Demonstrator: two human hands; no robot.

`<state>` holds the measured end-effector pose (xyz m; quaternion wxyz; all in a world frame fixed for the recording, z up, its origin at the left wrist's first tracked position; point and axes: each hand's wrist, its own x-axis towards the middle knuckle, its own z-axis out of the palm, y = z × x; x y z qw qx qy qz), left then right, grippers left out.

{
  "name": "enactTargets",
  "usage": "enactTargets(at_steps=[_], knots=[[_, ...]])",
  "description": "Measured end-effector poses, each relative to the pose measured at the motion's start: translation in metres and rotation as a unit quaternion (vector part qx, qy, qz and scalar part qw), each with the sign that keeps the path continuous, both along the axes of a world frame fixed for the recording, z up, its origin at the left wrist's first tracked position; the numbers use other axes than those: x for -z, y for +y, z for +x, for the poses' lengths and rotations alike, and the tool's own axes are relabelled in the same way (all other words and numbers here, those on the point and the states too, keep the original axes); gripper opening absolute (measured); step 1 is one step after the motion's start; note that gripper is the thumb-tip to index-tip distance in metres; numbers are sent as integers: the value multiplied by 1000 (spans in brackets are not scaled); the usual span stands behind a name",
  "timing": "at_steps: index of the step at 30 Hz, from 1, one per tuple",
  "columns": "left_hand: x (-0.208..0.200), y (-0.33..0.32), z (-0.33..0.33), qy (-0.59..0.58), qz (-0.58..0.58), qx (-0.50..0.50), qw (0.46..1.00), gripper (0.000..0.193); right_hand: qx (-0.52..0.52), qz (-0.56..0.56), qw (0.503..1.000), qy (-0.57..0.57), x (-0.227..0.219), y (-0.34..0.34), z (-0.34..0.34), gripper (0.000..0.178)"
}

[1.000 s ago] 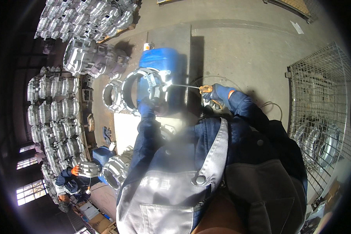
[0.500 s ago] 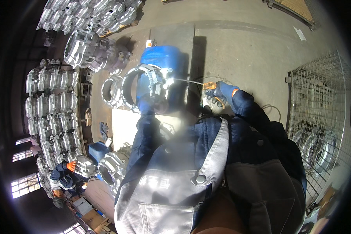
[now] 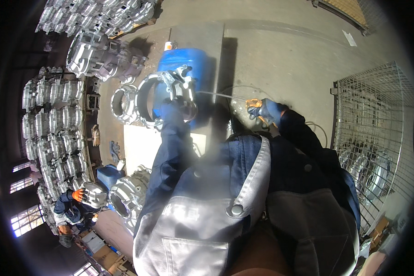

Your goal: The person repeatedly scrubs the inner and outer surfaces of a blue metal part with a wire brush, then places it aside and picks up another part to continue the same cleaning process. The person handles multiple similar parts one at a time, rotating them to reach different areas.

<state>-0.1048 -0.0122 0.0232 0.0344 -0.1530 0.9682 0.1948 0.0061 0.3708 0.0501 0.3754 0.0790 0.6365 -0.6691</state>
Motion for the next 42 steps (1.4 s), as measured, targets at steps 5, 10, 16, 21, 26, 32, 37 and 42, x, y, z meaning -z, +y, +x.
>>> enactTargets(at_steps=[5,10,16,21,26,32,37,42], knots=[[-38,34,-7,-70,75,-63,993,35,-17,-3,1000,26,23,-16,6,22],[-65,41,0,-54,283,-50,956,41,0,-35,999,28,16,-10,-7,22],[-43,0,9,72,590,-238,768,36,-76,39,995,-57,-4,0,-28,23],[-24,-66,23,92,-35,115,988,38,-85,-4,995,-45,-14,11,-31,32],[7,-80,26,-46,-152,250,955,37,-85,-107,990,-17,-24,17,-30,35],[9,-72,22,-73,-108,154,979,36,-69,-13,997,43,-16,15,-35,34],[-18,-52,19,-161,-147,114,969,32,-36,46,998,-16,-19,3,-35,35],[-17,-34,15,-83,-93,69,990,37,7,70,997,29,-18,3,-30,35]])
